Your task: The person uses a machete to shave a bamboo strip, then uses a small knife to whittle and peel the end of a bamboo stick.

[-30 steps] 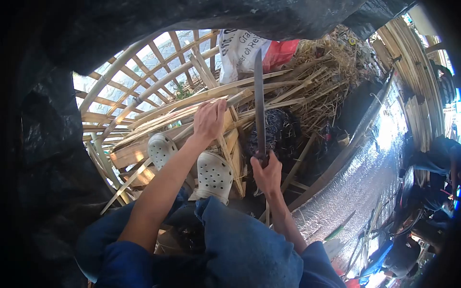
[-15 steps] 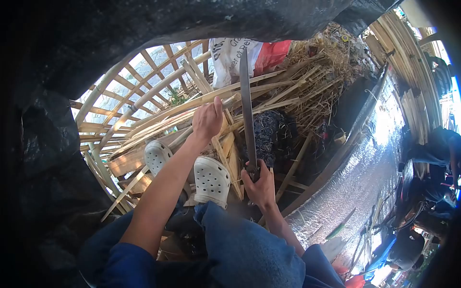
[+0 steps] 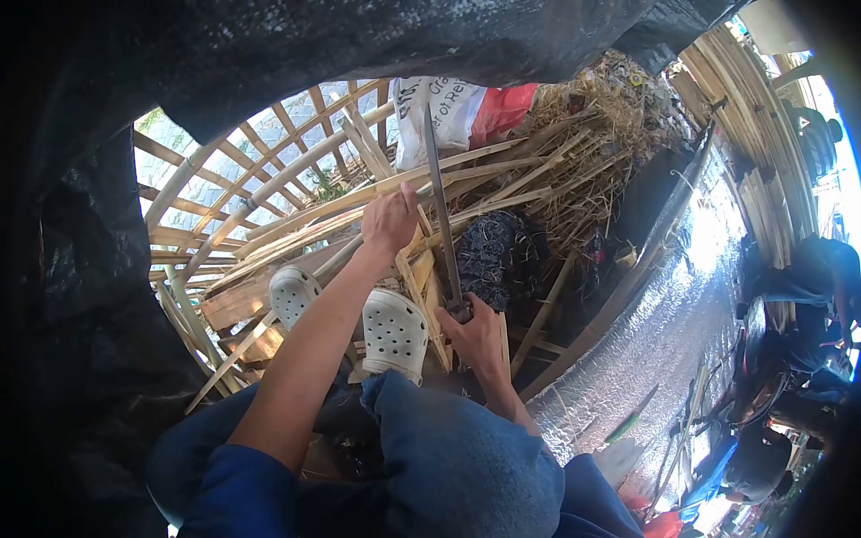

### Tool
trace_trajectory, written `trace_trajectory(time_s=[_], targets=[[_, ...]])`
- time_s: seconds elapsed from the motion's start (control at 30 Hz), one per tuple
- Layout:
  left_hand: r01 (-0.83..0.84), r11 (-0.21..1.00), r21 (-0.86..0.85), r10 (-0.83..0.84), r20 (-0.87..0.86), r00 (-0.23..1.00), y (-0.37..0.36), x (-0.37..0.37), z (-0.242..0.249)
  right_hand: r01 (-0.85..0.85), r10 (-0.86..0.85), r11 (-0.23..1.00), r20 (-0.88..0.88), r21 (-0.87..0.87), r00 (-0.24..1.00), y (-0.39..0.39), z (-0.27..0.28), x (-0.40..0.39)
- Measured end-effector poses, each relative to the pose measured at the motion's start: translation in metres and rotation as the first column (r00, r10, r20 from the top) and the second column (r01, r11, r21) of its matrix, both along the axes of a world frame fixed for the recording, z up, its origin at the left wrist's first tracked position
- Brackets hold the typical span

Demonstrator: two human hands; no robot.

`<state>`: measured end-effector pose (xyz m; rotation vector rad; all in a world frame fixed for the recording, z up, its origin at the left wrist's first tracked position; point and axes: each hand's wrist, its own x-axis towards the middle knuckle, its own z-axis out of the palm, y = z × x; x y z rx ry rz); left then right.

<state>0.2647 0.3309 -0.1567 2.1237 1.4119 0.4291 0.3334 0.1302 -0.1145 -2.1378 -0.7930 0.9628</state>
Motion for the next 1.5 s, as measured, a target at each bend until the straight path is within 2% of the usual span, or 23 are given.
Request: trace_trajectory(time_s=[0.07,0.17,0.23,0.27,0.3,0.4,0.47,0.5,0.63,0.7,0.8,0.83,0.9,1.07,1.1,1.13,1.2,1.27,1.37,1.5], targets=[[-0.004,1.0,0.013,0.005,-0.024,1.0,-0.001,0.0,-0.003,0.043,-0.039,0.999,-0.218,0.016,0.975,0.001,0.002,-0.002],[-0.034,0.999,-0.021,0.034,-0.011,0.999,-0.003,0.003,-0.004,0.004,-0.003,1.0,-0.142,0.004,0.99,0.003,-0.003,0.003],[-0.009,0.992,0.124,0.01,-0.011,1.0,-0.004,0.002,-0.004,-0.015,0.014,1.0,-0.107,-0.001,0.994,0.004,0.0,0.007],[-0.022,0.991,0.13,0.024,-0.017,1.0,-0.005,0.002,-0.003,-0.022,0.022,1.0,-0.071,-0.004,0.997,0.006,0.003,0.008],[-0.031,0.995,0.096,0.035,-0.037,0.999,-0.007,0.002,-0.001,-0.013,0.015,1.0,-0.158,0.013,0.987,0.008,0.014,0.008],[-0.064,0.997,0.034,0.067,-0.093,0.993,-0.013,0.002,-0.001,-0.045,0.054,0.996,-0.118,0.075,0.992,0.009,0.017,0.019],[0.111,0.978,0.178,-0.087,-0.14,0.986,-0.026,-0.001,-0.01,-0.033,0.044,0.998,-0.176,0.061,0.983,0.009,0.028,0.022],[0.138,0.973,0.185,-0.099,-0.206,0.974,-0.031,-0.002,-0.009,-0.026,0.036,0.998,-0.189,0.054,0.981,0.009,0.028,0.026],[0.127,0.956,0.265,-0.072,-0.209,0.975,-0.041,-0.006,-0.018,-0.025,0.033,0.999,-0.22,0.041,0.975,0.005,0.023,0.028],[0.101,0.872,0.478,-0.088,-0.049,0.995,-0.046,-0.008,-0.023,-0.022,0.032,0.999,-0.229,0.044,0.973,0.002,0.018,0.03],[0.115,0.864,0.489,-0.101,-0.054,0.993,-0.046,-0.009,-0.022,-0.006,0.011,1.0,-0.254,0.02,0.967,-0.002,0.009,0.029],[0.128,0.863,0.49,-0.112,-0.063,0.992,-0.047,-0.01,-0.02,-0.006,0.014,1.0,-0.241,0.03,0.971,-0.002,0.008,0.028],[0.17,0.907,0.386,-0.132,-0.123,0.984,-0.048,-0.01,-0.018,0.014,-0.005,0.999,-0.228,0.039,0.974,-0.003,0.008,0.029],[0.207,0.903,0.377,-0.194,-0.074,0.978,-0.047,-0.01,-0.022,-0.032,0.031,0.999,-0.08,-0.01,0.996,-0.002,0.005,0.031],[0.182,0.882,0.434,-0.185,-0.036,0.982,-0.047,-0.01,-0.023,-0.055,0.055,0.998,-0.006,0.021,0.998,-0.003,0.0,0.031],[0.147,0.86,0.489,-0.171,0.005,0.985,-0.046,-0.011,-0.024,-0.041,0.041,0.999,-0.004,0.017,0.999,-0.005,-0.004,0.031],[0.162,0.865,0.475,-0.186,0.002,0.983,-0.046,-0.011,-0.025,-0.063,0.063,0.998,0.027,0.005,0.998,-0.009,-0.01,0.028],[0.11,0.833,0.543,-0.142,0.018,0.99,-0.045,-0.01,-0.024,-0.06,0.06,0.998,0.015,-0.011,0.998,-0.014,-0.01,0.024],[0.083,0.831,0.55,-0.127,0.043,0.991,-0.044,-0.009,-0.023,-0.052,0.052,0.998,0.018,-0.023,0.998,-0.022,-0.005,0.017],[0.078,0.837,0.542,-0.11,0.027,0.994,-0.042,-0.008,-0.024,-0.094,0.097,0.995,0.117,-0.034,0.988,-0.03,-0.002,0.01]])
